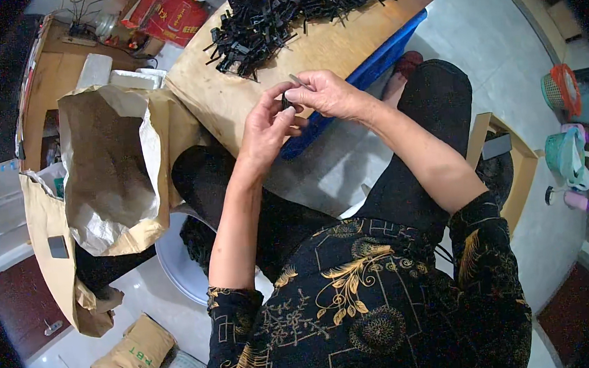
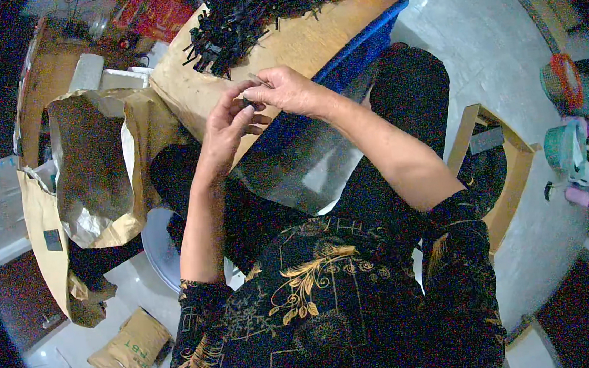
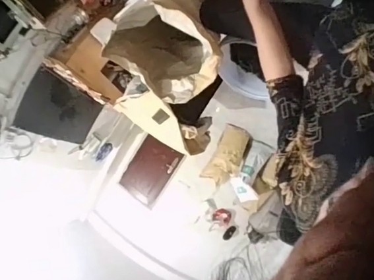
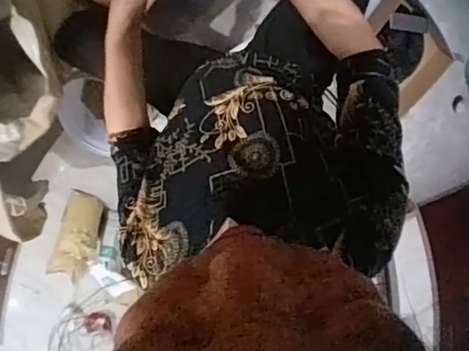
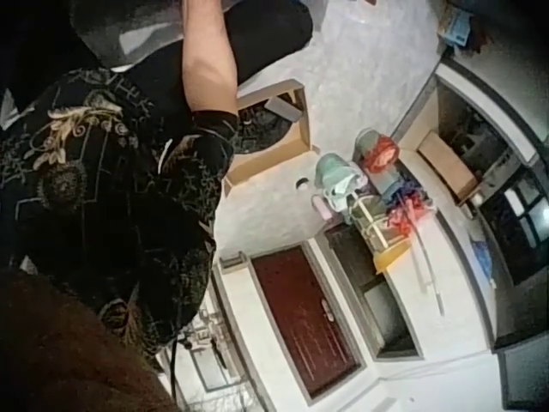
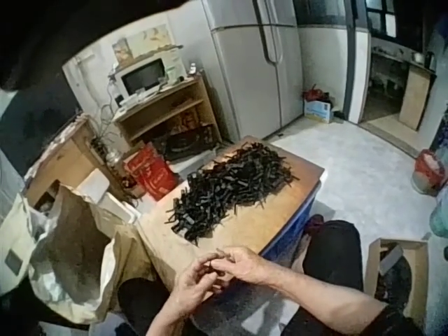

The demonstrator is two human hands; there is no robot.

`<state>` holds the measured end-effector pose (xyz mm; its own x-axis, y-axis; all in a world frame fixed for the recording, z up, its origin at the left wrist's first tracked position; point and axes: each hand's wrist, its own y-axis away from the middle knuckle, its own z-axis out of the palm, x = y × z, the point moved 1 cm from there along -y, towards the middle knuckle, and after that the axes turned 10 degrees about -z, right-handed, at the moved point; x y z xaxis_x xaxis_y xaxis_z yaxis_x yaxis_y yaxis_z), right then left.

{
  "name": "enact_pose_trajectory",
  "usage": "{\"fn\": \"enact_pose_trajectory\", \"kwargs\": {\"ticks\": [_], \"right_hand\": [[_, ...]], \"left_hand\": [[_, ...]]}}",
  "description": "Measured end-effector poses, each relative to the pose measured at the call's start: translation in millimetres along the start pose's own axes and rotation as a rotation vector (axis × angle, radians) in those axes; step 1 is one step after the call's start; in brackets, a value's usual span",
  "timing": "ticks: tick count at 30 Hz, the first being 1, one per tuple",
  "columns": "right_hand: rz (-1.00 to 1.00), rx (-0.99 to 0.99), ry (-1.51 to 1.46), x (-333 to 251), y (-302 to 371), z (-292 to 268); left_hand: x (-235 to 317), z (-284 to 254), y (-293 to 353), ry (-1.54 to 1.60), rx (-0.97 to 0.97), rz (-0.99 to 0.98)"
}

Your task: Sorting small black components from a cardboard sheet into a bucket.

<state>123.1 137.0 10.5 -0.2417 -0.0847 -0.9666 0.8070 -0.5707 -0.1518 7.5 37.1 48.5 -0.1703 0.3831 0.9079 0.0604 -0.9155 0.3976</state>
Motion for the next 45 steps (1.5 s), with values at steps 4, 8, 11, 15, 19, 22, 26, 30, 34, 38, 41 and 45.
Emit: {"fn": "enact_pose_trajectory", "kwargs": {"ticks": [4, 8, 11, 15, 19, 22, 26, 30, 34, 38, 41, 45], "right_hand": [[0.127, 0.026, 0.069, -7, 2, 6], [0.33, 0.08, -0.177, -9, 7, 18], [0.308, 0.033, -0.199, -9, 8, 24], [0.342, 0.08, -0.186, -6, 4, 28], [0.375, 0.11, -0.209, -6, 1, 30], [0.392, 0.119, -0.198, -5, -5, 35], [0.445, 0.097, -0.138, -6, -13, 35], [0.54, 0.007, 0.048, 5, -31, 29], [-0.211, -0.319, 0.589, 41, -43, -9], [0.096, -0.221, 1.006, 7, -85, -12], [-0.075, -0.097, 1.283, 8, -95, -13], [-0.111, -0.145, 1.324, 31, -105, -14]], "left_hand": [[-9, -5, -4, -0.1, 0.121, 0.028], [-17, -13, -11, -0.012, 0.191, 0.075], [-20, -14, -14, 0.031, 0.187, 0.083], [-23, -16, -18, 0.01, 0.201, 0.129], [-28, -15, -21, 0.068, 0.213, 0.121], [-32, -17, -22, 0.032, 0.31, 0.187], [-32, -18, -24, -0.232, 0.503, 0.273], [-37, -24, -28, -0.388, 0.627, 0.361], [-38, -22, -33, -0.351, 0.578, 0.192], [-40, -41, -33, 0.442, 0.461, -0.034], [-36, -41, -31, 0.602, 0.42, -0.126], [-35, -38, -32, 0.751, 0.35, -0.194]]}}
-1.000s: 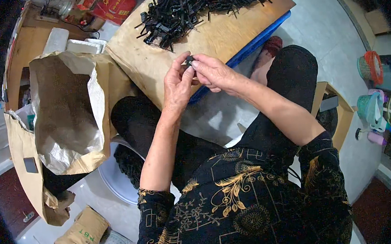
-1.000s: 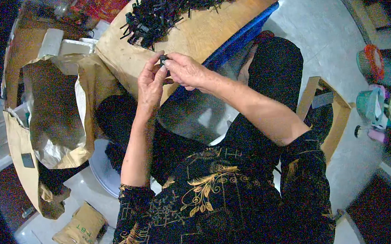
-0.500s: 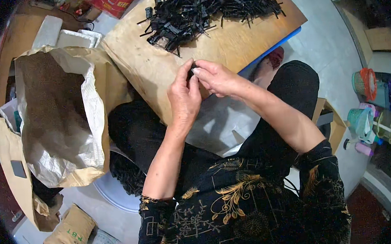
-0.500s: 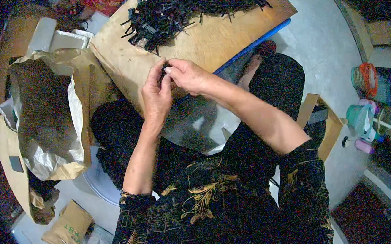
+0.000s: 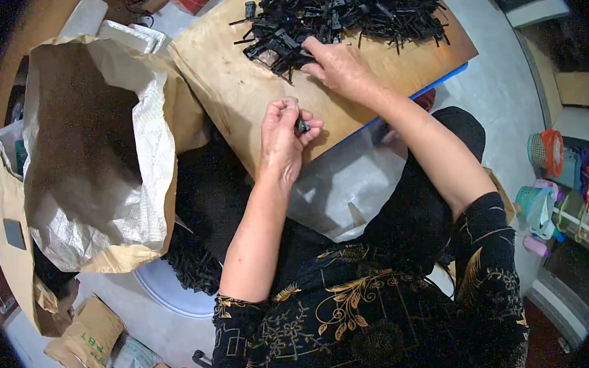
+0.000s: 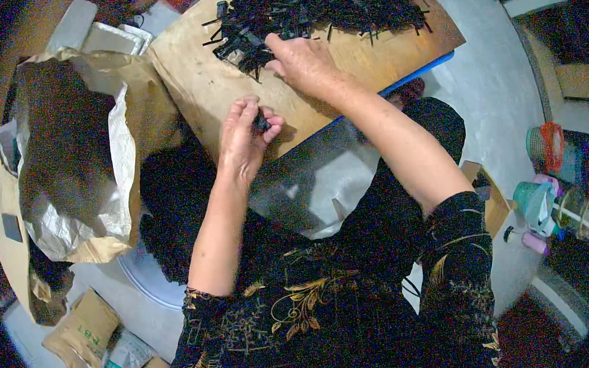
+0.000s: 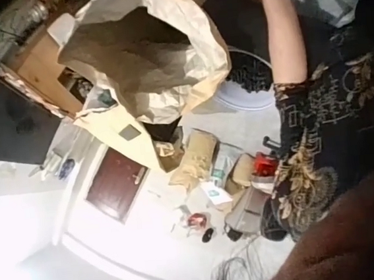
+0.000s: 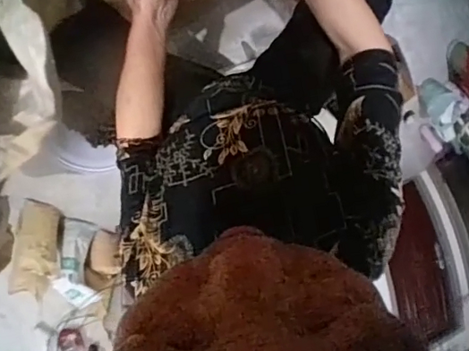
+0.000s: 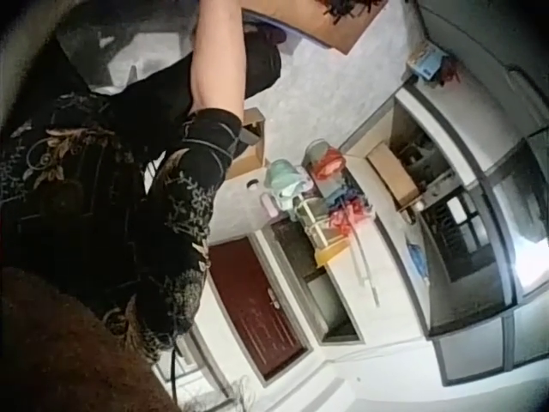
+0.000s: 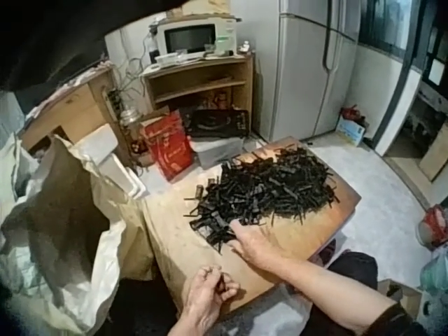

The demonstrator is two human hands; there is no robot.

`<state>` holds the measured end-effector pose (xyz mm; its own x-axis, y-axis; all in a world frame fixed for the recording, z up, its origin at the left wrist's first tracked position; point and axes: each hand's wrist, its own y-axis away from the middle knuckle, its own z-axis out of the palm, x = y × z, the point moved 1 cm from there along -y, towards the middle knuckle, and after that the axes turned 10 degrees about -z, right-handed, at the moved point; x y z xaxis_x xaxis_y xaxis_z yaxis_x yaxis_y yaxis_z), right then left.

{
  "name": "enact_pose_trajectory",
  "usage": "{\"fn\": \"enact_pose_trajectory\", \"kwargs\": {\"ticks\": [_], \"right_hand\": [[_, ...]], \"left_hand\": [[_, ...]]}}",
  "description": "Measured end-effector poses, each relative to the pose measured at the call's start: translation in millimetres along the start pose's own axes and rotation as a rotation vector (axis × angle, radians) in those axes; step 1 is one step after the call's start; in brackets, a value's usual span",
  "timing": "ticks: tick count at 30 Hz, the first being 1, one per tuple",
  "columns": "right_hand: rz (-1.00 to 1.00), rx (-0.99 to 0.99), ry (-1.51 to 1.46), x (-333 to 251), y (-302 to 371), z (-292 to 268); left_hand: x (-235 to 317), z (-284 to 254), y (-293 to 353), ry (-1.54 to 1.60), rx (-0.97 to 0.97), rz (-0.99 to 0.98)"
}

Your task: Sorting small black components from a cardboard sheet into a bucket.

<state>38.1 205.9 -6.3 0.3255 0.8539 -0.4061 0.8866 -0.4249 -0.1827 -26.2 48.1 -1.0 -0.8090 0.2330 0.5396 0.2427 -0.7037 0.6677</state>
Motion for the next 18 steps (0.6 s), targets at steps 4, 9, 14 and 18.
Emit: {"fn": "enact_pose_trajectory", "kwargs": {"ticks": [4, 9, 14, 18], "right_hand": [[-0.026, 0.013, -0.022, 5, 2, 1], [-0.059, 0.0, -0.314, 18, 6, -4], [0.361, -0.17, -1.003, 14, 16, -10], [0.21, -0.04, -0.971, 5, 27, -12]], "left_hand": [[-2, -7, -3, 0.041, -0.04, -0.066], [-4, -7, -6, 0.01, -0.08, -0.069], [-5, -8, -13, -0.049, -0.115, -0.028], [-3, -3, -11, 0.054, -0.167, -0.096]]}}
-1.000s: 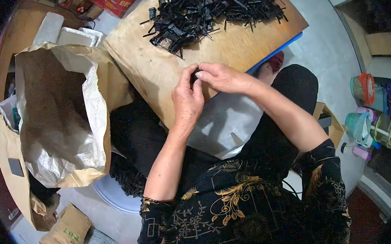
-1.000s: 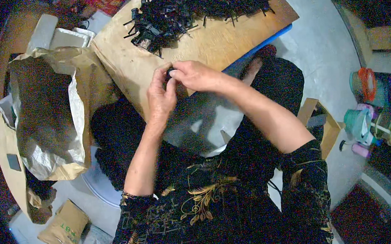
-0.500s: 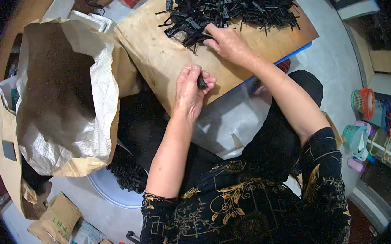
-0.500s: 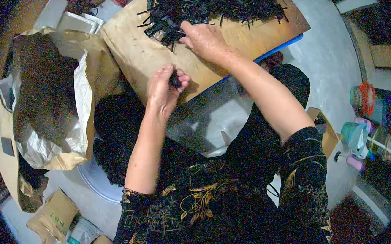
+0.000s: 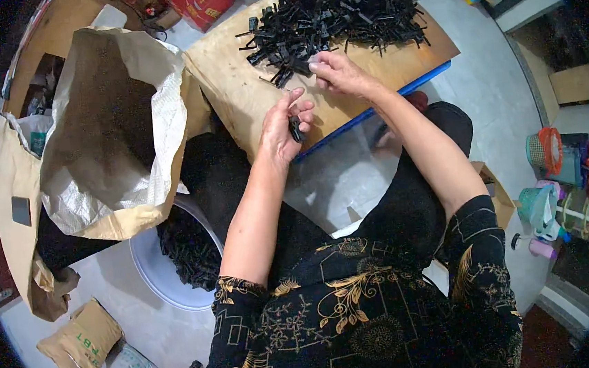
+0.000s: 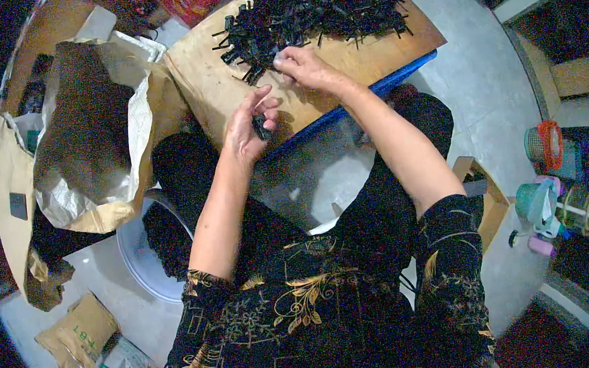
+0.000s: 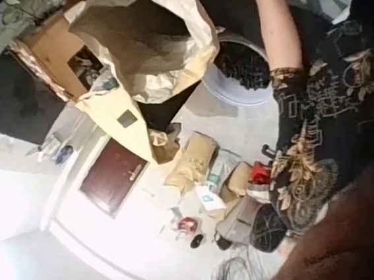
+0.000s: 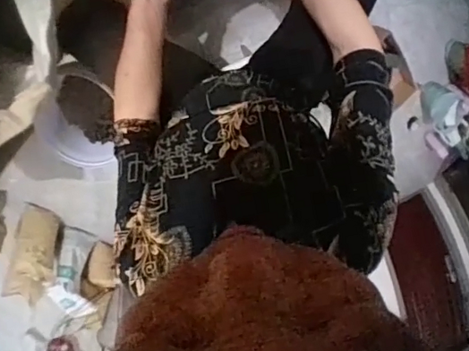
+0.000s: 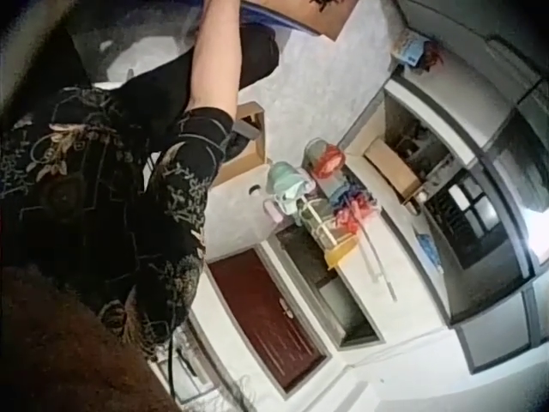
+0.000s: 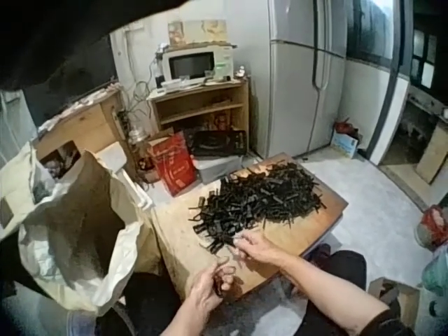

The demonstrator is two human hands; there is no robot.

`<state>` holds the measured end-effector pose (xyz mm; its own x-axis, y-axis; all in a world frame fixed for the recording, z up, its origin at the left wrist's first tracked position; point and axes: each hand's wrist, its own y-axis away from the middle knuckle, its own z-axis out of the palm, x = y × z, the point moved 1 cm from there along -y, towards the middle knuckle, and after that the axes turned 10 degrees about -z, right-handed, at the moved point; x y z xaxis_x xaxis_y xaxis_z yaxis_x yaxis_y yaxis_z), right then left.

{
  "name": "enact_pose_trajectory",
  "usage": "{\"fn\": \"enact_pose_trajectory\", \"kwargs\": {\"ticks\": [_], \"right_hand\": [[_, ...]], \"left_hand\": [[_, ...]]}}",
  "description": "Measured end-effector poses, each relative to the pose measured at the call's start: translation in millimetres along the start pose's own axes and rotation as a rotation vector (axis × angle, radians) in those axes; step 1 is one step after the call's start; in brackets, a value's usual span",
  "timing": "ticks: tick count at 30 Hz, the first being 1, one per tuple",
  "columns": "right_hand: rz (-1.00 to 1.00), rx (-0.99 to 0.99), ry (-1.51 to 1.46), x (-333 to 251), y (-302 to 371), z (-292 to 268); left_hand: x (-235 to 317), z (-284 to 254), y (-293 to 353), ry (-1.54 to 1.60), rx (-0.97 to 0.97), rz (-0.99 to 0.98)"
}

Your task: Sorting small black components from a cardboard sheet into a bucket.

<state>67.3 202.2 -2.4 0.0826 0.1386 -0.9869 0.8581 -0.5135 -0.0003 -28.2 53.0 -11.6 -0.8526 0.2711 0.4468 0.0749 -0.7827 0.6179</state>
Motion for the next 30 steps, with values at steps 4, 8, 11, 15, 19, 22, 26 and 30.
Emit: {"fn": "enact_pose_trajectory", "kwargs": {"ticks": [4, 8, 11, 15, 19, 22, 26, 30], "right_hand": [[-0.38, -0.099, 0.333, -28, 34, 10], [-0.354, -0.161, 0.406, -55, 68, 9], [-0.464, -0.164, 0.352, -63, 86, 8], [-0.431, -0.187, 0.428, -59, 97, 10], [-0.4, -0.115, 0.321, -55, 98, 14], [-0.243, 0.009, 0.155, -44, 100, 19], [-0.093, 0.098, 0.059, -33, 97, 22], [0.059, -0.016, -0.019, -37, 96, 24]], "left_hand": [[4, 0, 8, 0.125, -0.221, -0.056], [0, 3, 21, 0.035, -0.486, -0.136], [-5, 16, 39, 0.126, -0.631, -0.288], [-15, 10, 41, 0.156, -0.611, -0.311], [-17, 17, 40, 0.125, -0.529, -0.258], [-14, 27, 38, -0.05, -0.495, -0.086], [-15, 27, 36, -0.297, -0.264, 0.088], [-14, 23, 32, -0.49, -0.164, 0.223]]}}
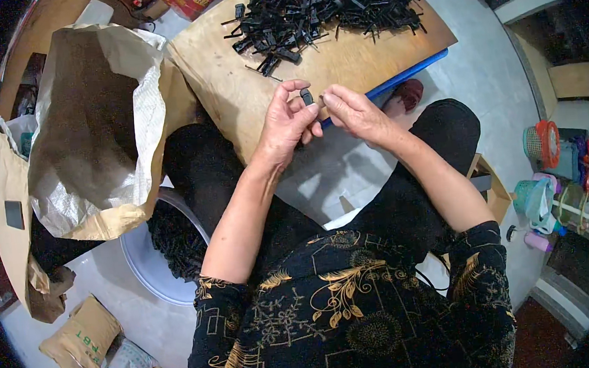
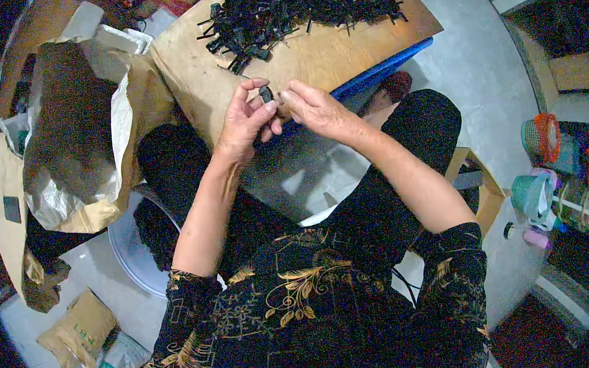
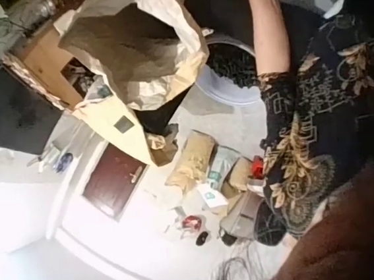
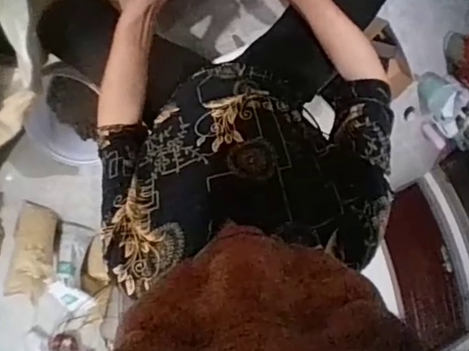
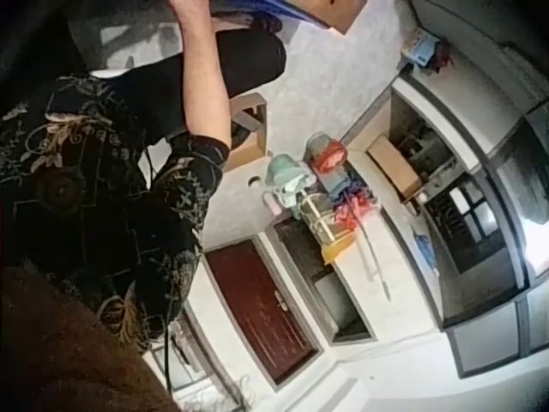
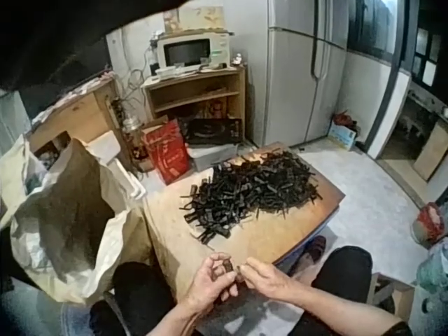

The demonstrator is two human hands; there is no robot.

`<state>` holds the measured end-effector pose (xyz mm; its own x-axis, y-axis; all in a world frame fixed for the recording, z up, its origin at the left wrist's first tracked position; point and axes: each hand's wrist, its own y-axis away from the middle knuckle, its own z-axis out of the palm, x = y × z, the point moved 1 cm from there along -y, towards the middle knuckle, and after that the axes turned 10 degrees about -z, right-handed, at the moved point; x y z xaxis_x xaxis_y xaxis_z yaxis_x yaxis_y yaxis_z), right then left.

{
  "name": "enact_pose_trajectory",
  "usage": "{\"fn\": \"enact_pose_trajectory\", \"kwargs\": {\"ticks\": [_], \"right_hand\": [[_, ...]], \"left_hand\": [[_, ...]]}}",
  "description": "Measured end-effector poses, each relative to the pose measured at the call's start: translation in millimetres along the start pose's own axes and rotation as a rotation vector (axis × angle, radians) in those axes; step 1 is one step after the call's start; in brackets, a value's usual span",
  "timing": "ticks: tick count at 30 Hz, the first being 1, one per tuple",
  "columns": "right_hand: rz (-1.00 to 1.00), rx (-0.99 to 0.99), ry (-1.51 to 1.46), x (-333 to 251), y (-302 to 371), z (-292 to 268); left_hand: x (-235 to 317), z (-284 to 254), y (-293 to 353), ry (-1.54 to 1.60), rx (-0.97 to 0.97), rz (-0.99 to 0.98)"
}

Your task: Sorting small black components from a cardboard sheet into a bucket.

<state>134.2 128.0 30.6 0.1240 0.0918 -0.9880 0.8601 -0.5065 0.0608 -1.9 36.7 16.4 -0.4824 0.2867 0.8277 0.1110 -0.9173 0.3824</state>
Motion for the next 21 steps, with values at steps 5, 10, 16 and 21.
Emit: {"fn": "enact_pose_trajectory", "kwargs": {"ticks": [5, 10, 16, 21], "right_hand": [[-0.005, -0.081, -0.01, 8, -5, 5], [-0.004, -0.066, 0.061, 13, -11, 6], [-0.077, 0.013, 0.184, 26, -18, 14], [-0.145, 0.08, 0.205, 45, -29, 21]], "left_hand": [[0, 5, -2, -0.179, 0.067, 0.023], [-5, 4, -6, -0.325, 0.159, 0.033], [-17, 3, -15, -0.595, 0.326, 0.241], [-19, 2, -22, -0.759, 0.525, 0.335]]}}
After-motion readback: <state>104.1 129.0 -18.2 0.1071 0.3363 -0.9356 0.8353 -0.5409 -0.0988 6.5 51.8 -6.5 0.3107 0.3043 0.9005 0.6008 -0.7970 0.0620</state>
